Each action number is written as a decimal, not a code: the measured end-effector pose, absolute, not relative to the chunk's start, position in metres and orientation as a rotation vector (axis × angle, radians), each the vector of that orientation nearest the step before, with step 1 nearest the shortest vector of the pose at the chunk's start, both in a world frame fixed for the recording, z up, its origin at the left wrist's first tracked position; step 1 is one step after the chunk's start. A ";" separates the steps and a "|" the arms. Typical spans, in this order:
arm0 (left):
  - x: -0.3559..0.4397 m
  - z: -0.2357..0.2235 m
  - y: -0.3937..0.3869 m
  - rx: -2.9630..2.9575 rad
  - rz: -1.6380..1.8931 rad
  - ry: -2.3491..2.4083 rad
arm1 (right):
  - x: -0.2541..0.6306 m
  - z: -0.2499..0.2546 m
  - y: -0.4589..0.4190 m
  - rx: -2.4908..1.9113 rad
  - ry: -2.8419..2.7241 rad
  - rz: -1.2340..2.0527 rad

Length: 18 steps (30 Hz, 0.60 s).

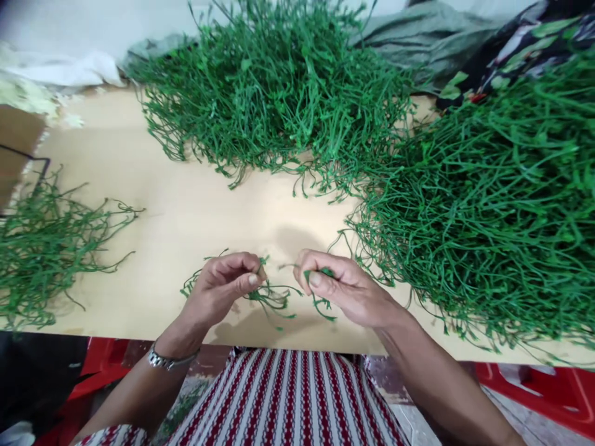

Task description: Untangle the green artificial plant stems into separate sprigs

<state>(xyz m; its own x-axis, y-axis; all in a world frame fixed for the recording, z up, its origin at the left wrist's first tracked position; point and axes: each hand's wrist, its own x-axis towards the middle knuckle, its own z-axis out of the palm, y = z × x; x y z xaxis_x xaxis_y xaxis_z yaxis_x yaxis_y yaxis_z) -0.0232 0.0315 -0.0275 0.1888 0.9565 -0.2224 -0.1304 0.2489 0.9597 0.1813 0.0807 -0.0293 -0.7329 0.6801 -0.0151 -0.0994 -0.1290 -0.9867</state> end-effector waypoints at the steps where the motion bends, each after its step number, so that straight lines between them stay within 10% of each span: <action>1: -0.023 -0.027 0.033 0.979 0.989 1.104 | 0.183 -0.026 0.083 -0.673 -1.718 1.826; 18: -0.023 -0.033 0.051 0.862 1.051 1.427 | 0.164 -0.034 0.092 -1.014 -1.690 1.533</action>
